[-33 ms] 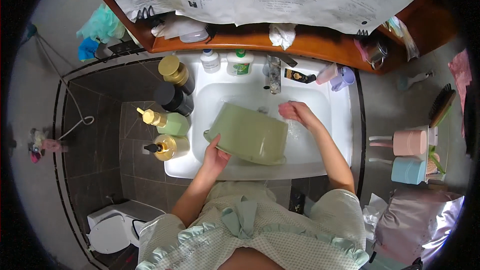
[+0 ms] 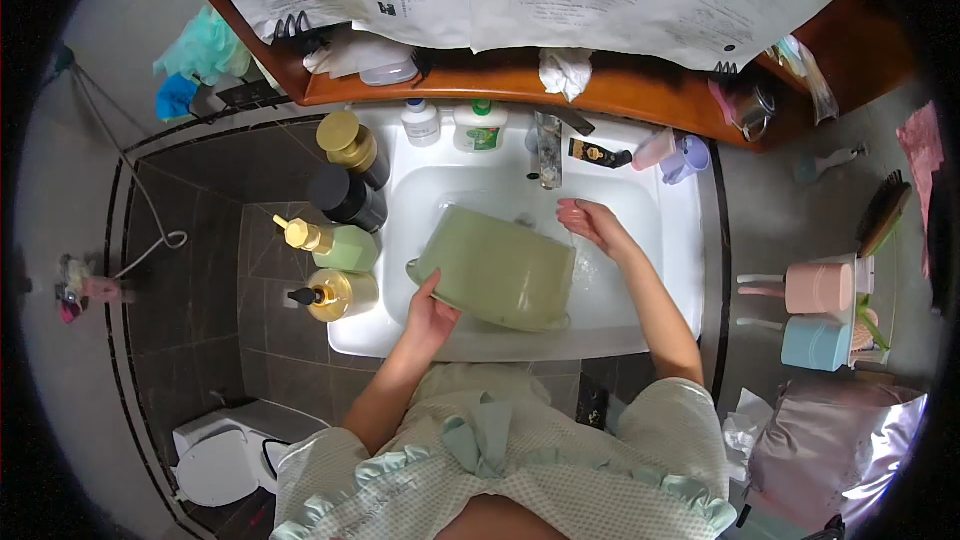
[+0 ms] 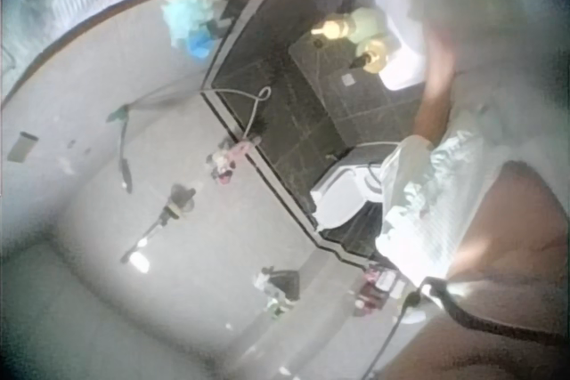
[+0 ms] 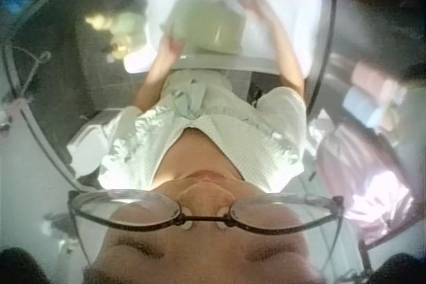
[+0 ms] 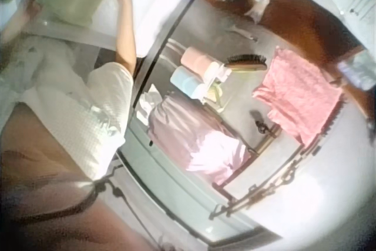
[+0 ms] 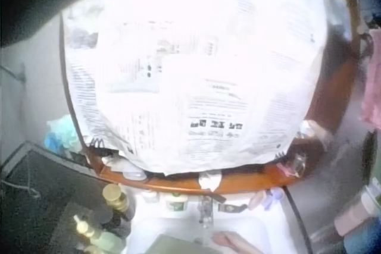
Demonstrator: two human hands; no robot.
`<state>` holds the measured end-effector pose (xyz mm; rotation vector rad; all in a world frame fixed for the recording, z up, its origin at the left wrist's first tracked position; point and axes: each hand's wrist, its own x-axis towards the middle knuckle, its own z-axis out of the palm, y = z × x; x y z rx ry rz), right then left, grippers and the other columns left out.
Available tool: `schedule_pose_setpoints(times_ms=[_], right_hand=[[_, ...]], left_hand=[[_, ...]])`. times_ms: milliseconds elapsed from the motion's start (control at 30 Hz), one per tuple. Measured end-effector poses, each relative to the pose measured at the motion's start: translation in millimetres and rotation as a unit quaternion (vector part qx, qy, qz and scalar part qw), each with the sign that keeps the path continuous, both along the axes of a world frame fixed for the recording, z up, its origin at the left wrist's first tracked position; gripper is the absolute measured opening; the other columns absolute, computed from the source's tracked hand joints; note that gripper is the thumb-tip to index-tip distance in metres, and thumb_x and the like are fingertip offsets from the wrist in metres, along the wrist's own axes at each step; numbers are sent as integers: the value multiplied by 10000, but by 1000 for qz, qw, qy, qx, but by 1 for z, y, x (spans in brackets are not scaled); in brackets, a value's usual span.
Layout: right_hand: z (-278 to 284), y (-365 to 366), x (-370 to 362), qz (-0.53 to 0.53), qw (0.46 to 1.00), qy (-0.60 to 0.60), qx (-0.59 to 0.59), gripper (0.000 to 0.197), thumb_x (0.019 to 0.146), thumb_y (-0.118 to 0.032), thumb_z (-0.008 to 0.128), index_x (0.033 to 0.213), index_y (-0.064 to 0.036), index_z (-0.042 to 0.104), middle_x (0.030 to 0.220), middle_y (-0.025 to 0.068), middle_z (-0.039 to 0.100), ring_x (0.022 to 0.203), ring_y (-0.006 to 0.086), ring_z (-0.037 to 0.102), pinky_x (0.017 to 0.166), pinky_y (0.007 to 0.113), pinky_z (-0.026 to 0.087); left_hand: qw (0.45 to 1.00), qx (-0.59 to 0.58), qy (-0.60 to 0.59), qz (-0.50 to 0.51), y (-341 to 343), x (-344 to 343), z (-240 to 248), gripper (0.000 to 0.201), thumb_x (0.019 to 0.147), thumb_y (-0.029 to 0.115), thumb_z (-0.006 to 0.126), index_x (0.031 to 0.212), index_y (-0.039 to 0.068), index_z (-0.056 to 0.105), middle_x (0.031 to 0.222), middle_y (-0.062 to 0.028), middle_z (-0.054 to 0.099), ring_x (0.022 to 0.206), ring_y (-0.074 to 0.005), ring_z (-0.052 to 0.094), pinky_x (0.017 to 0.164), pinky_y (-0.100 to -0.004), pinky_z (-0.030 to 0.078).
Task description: The person washes items of clothing in a basin of water on the floor and then rinses the basin at a sink. They then wash more items in a smaller tub and hang a pair of socks and a piece of cloth on hooks.
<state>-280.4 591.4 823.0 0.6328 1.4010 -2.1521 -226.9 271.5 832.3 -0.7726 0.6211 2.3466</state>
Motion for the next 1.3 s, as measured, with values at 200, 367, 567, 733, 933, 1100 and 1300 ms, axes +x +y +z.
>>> schedule_pose_setpoints(times_ms=[200, 367, 567, 733, 933, 1100, 1300], right_hand=[[-82, -1, -24, -225, 883, -122, -394, 447, 748, -71, 373, 1163, 92, 405, 1198, 222, 452, 1126, 310, 437, 967, 348, 348], [11, -40, -22, -3, 932, -2, -363, 482, 786, -95, 367, 1231, 87, 330, 1305, 193, 345, 1195, 294, 366, 971, 350, 340], [101, -59, -16, 274, 952, 74, -110, 418, 843, -127, 371, 1229, 32, 391, 1208, 136, 475, 1097, 224, 477, 929, 317, 372], [90, -21, -38, 84, 870, 317, 368, 352, 840, -127, 433, 1156, 23, 474, 1156, 127, 524, 1041, 233, 518, 882, 329, 406], [76, -6, -60, 72, 610, 431, 661, 423, 778, -87, 503, 1178, 31, 435, 1233, 194, 425, 1179, 329, 360, 991, 379, 288], [56, -1, -57, 110, 605, 430, 661, 494, 746, -53, 504, 1223, 11, 396, 1273, 168, 394, 1225, 322, 302, 1031, 390, 229], [45, 4, -51, 127, 603, 407, 674, 501, 741, -51, 510, 1226, 2, 399, 1299, 162, 363, 1233, 313, 293, 1032, 397, 226]], left_hand=[[999, 9, 6, -39, -7, 4, -19, 292, 870, 244, 467, 1092, 55, 472, 990, -26, 590, 878, -126, 560, 737, -249, 438], [999, -31, -4, -32, -7, 4, 10, 262, 865, 248, 476, 1050, 64, 499, 923, -5, 602, 796, -90, 555, 668, -219, 426], [997, -4, 25, -72, -5, 6, -3, 270, 856, 229, 488, 1062, 55, 498, 976, -22, 594, 863, -111, 561, 737, -242, 435], [998, -29, 14, -52, 5, 6, 14, 254, 852, 181, 474, 1058, 36, 502, 1007, -49, 590, 911, -152, 561, 797, -280, 427], [996, 20, 37, -78, -8, 12, -15, 322, 825, 123, 449, 1124, 6, 458, 1109, -87, 541, 1014, -205, 509, 892, -332, 369], [997, 31, 33, -68, 4, 2, 2, 183, 806, 97, 466, 955, 13, 531, 951, -70, 589, 905, -184, 542, 823, -302, 391], [994, 59, 55, -80, 11, -1, -6, 227, 754, 43, 455, 966, -6, 522, 1024, -96, 563, 969, -212, 514, 865, -342, 373]])
